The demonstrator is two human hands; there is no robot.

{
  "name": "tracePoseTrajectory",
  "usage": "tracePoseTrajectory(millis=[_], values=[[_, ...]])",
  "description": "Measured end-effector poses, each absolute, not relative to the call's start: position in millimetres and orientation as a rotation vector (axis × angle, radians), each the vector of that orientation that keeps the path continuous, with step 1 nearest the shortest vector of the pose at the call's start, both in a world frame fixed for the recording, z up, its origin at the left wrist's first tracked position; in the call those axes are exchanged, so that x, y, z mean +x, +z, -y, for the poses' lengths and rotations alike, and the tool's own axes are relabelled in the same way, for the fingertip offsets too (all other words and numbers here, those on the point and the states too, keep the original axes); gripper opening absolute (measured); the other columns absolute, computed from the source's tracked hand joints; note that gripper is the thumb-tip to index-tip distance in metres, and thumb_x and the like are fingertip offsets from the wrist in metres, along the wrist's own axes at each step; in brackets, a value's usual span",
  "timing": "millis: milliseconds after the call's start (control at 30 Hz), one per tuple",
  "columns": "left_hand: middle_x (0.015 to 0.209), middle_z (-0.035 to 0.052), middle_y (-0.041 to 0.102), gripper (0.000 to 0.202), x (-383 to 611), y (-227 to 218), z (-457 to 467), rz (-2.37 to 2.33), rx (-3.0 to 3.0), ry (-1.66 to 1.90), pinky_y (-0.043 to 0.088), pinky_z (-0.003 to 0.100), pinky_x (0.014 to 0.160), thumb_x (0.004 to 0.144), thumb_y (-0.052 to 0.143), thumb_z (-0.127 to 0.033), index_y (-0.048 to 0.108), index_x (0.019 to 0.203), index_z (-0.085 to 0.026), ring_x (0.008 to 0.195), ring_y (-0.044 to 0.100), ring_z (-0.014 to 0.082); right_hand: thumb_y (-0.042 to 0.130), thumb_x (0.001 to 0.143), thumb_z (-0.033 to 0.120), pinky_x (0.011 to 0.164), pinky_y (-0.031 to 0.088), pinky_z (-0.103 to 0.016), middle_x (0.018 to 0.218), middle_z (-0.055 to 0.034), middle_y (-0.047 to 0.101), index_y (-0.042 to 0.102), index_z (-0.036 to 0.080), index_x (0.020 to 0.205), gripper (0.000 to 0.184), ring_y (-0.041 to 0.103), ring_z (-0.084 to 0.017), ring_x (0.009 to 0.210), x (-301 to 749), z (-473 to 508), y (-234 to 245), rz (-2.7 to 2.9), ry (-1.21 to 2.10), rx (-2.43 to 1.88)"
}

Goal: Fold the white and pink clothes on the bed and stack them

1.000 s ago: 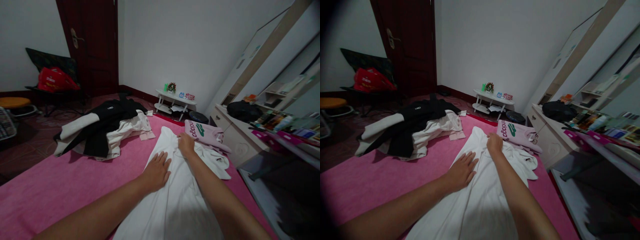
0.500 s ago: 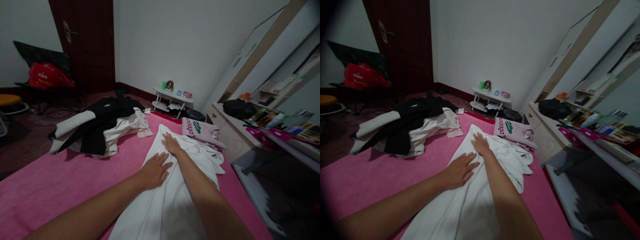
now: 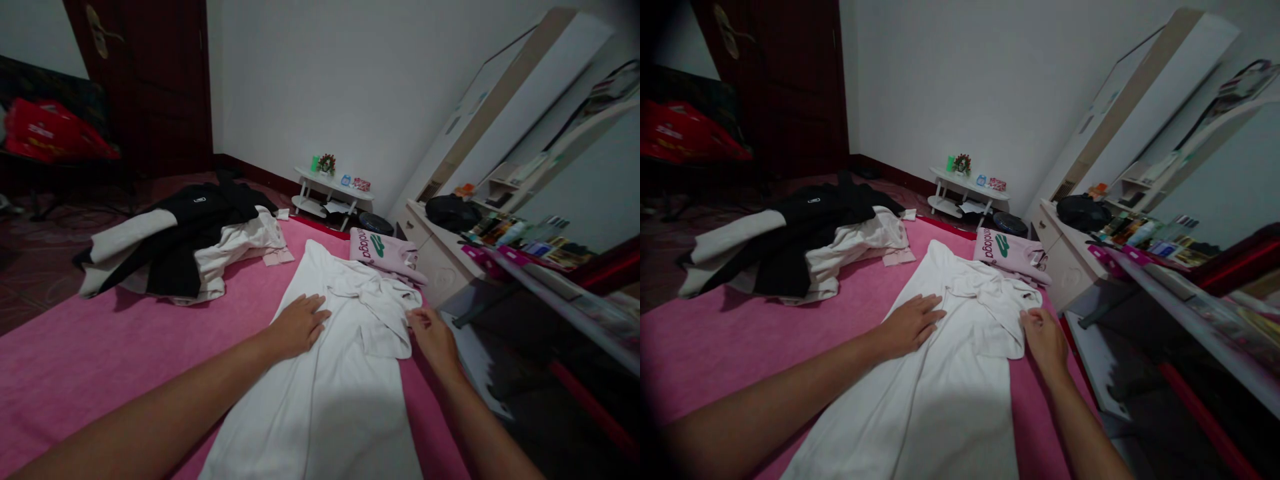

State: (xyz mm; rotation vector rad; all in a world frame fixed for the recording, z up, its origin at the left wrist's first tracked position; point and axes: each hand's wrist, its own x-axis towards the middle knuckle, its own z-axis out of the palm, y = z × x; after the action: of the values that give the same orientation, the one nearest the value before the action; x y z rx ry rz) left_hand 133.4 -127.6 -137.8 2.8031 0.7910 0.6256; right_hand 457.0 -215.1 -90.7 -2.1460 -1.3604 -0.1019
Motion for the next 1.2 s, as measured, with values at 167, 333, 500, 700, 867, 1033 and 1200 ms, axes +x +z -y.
tracePoseTrajectory(millis=[167,333,500,700,867,1033,1200], values=[[0.144,0.0139,0.044,0.041,133.9,-139.7,126.7,-0.801,2.788,0.625,0.03,0.051,0.111,0.093,0.042,-0.028,0.053,0.132,-0.02,0.133,0.041,0.0289,0.063,0.066,0.051,0.051,0.032,-0.026,0.052,0.0034,0.051,0.049,0.021,0.059,0.034,0.049,-0.014,0.051,466.2,217.5,-105.0,1.618,0.242,-2.315],[0.143,0.0137,0.046,0.04,133.6,-142.8,126.0,-0.776,2.757,0.665,0.031,0.051,0.11,0.092,0.043,-0.026,0.053,0.13,-0.02,0.133,0.041,0.0288,0.063,0.066,0.034,0.049,0.03,-0.027,0.054,0.0011,0.053,0.052,0.021,0.062,0.017,0.049,-0.015,0.051,465.6,196.2,-66.8,1.476,-0.003,-2.274],[0.143,0.014,0.045,0.045,132.2,-139.3,126.2,-0.76,2.606,0.792,0.031,0.05,0.111,0.091,0.046,-0.028,0.046,0.136,-0.02,0.131,0.042,0.0279,0.061,0.071,0.02,0.059,0.039,-0.028,0.075,-0.0018,0.062,0.06,0.021,0.078,0.008,0.056,-0.016,0.064,404.6,204.1,-10.7,1.707,-0.299,-1.945],[0.128,0.013,0.055,0.042,130.3,-136.1,118.7,-0.82,2.177,1.127,0.044,0.039,0.101,0.093,0.041,-0.026,0.043,0.135,-0.018,0.116,0.054,0.0222,0.056,0.087,0.022,0.085,0.047,-0.027,0.099,-0.0041,0.067,0.067,0.022,0.089,0.011,0.063,-0.015,0.093,337.8,236.7,-15.9,2.29,0.392,-1.328],[0.118,0.0118,0.06,0.036,132.2,-143.6,112.6,-0.881,2.167,1.112,0.046,0.039,0.097,0.092,0.042,-0.024,0.051,0.126,-0.017,0.108,0.058,0.022,0.064,0.082,0.032,0.089,0.048,-0.037,0.108,-0.0086,0.065,0.065,0.021,0.099,0.021,0.06,-0.022,0.103,361.4,227.0,-38.3,1.953,0.21,-1.604],[0.117,0.0107,0.062,0.036,131.7,-140.3,114.6,-0.88,2.238,1.039,0.045,0.037,0.097,0.088,0.047,-0.022,0.053,0.123,-0.017,0.108,0.057,0.0221,0.074,0.071,0.048,0.101,0.041,-0.044,0.128,-0.0123,0.058,0.059,0.02,0.121,0.059,0.053,-0.027,0.118,320.9,244.7,-61.4,2.194,0.344,-1.567],[0.114,0.0097,0.062,0.035,130.0,-139.4,116.5,-0.864,2.253,1.034,0.045,0.036,0.097,0.086,0.049,-0.019,0.056,0.12,-0.017,0.107,0.057,0.021,0.067,0.078,0.029,0.098,0.042,-0.044,0.124,-0.0119,0.061,0.066,0.021,0.104,0.027,0.056,-0.027,0.113,276.1,259.1,-82.6,2.354,0.121,-1.463]])
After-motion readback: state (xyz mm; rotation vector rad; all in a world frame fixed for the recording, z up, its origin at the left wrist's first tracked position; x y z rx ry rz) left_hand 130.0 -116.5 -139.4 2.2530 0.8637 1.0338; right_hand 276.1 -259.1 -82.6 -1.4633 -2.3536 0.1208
